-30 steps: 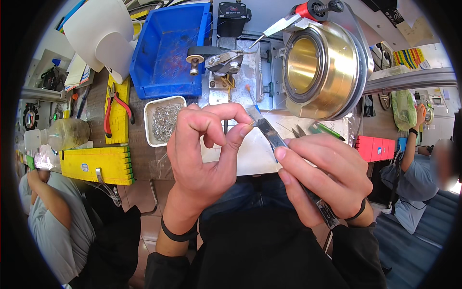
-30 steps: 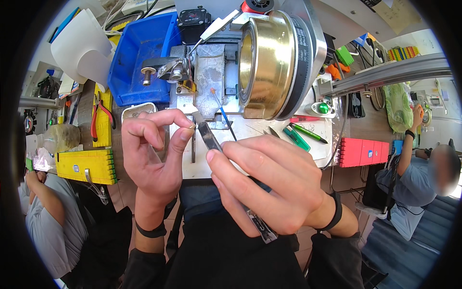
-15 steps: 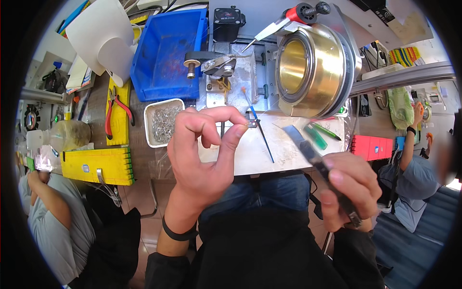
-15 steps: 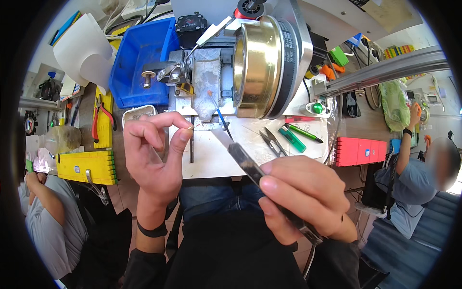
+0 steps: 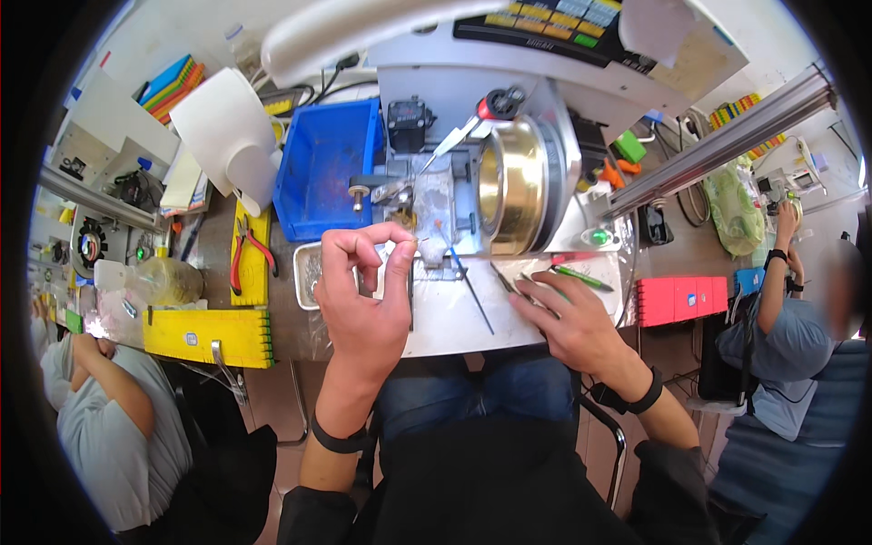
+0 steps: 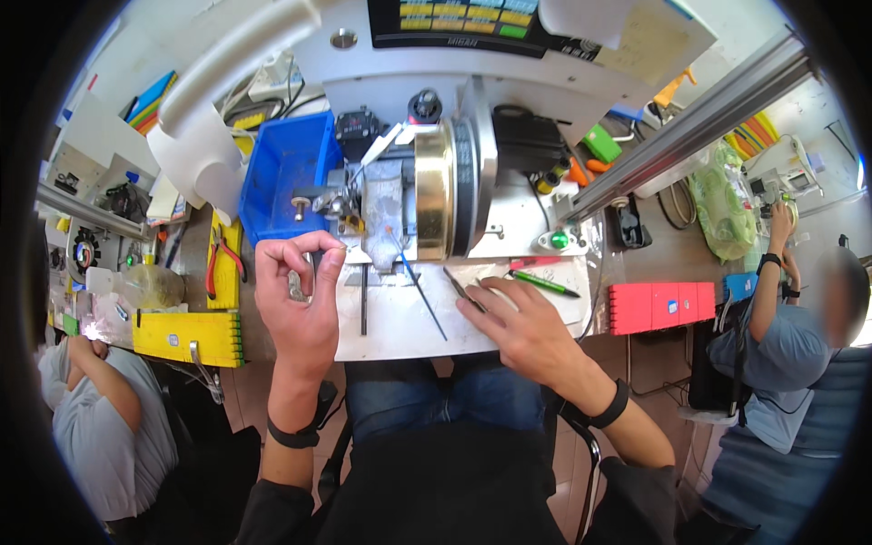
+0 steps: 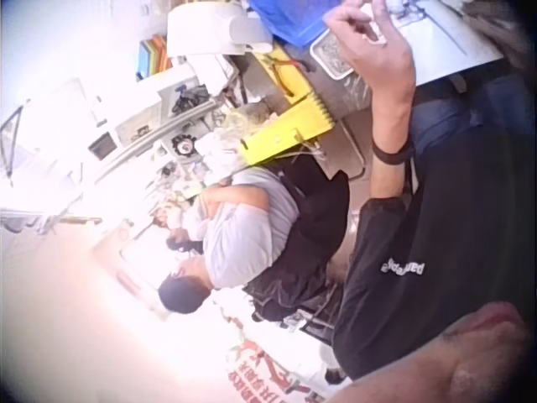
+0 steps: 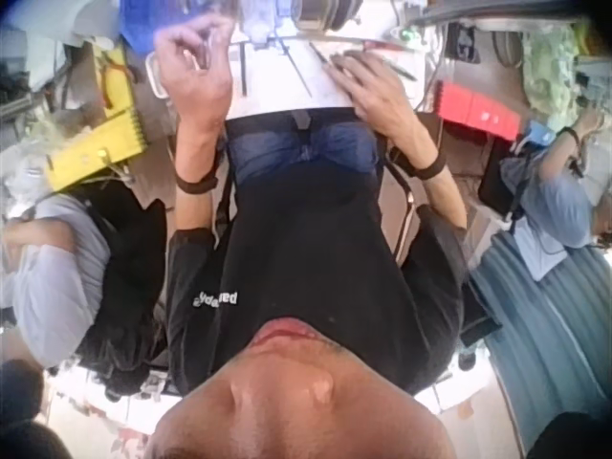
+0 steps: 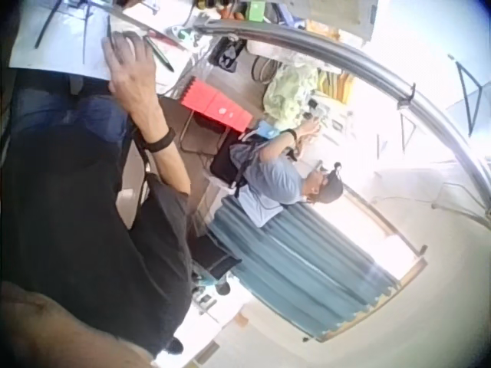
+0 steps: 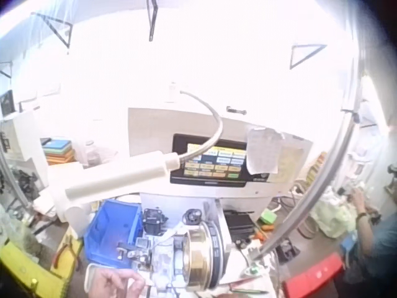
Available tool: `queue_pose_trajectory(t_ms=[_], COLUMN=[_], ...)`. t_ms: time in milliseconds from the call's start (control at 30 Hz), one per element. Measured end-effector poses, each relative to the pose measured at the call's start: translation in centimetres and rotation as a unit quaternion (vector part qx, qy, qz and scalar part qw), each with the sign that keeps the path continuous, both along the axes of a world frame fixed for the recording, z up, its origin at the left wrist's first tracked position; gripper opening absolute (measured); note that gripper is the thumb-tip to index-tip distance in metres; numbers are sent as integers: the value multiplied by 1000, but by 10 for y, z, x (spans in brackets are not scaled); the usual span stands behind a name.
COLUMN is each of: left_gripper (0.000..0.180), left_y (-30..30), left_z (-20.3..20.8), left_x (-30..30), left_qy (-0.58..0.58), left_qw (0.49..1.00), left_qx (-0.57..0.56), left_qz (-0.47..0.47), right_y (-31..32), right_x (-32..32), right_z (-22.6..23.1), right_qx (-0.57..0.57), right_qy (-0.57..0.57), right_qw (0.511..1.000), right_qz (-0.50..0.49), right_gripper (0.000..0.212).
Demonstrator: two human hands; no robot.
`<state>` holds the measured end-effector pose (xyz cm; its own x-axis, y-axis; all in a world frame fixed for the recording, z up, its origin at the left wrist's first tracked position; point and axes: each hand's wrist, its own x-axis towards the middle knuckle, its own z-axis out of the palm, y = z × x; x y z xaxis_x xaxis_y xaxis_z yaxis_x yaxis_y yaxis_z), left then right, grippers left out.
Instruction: Assemble and inspect small electronic or mechanical components using bench tools and adhesive.
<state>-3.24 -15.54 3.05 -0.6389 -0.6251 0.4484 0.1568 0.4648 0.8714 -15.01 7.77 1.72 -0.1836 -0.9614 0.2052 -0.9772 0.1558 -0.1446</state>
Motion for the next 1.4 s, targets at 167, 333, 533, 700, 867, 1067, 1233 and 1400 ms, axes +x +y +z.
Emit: queue_pose_trajectory(t_ms=[167,333,533,700,867,1067,1233,1400], left_gripper=[26,20,23,19,11,39,60,54], left_y=[1,10,13,16,41,119,171,194], left_z=[22,39,40,49,77,75,11,9], left_x=[-28,-59,-64,-65,-53,-60,-109,-95], left_qy=[-1,-134,-160,-141,43,45,-43,-118], left_qw=[1000,981,973,980,982,972,922,817], left_qx=[-8,-125,-156,-138,-142,-147,-113,-68], left_qz=[17,-70,-63,-6,120,-179,-369,-561], right_y=[-28,-56,-68,-66,-17,61,87,113], right_x=[-27,-59,-59,-59,-60,-30,-21,-26], right_z=[34,37,36,44,51,119,134,139], right_qx=[-265,-281,-205,-198,-331,-435,-480,-524], right_qy=[-260,-415,-337,-294,-507,-656,-562,-477], right_qw=[898,849,906,923,757,599,656,676], right_qz=[-236,-166,-152,-150,-246,-151,-153,-203], right_gripper=[19,15,16,19,14,17,16,16])
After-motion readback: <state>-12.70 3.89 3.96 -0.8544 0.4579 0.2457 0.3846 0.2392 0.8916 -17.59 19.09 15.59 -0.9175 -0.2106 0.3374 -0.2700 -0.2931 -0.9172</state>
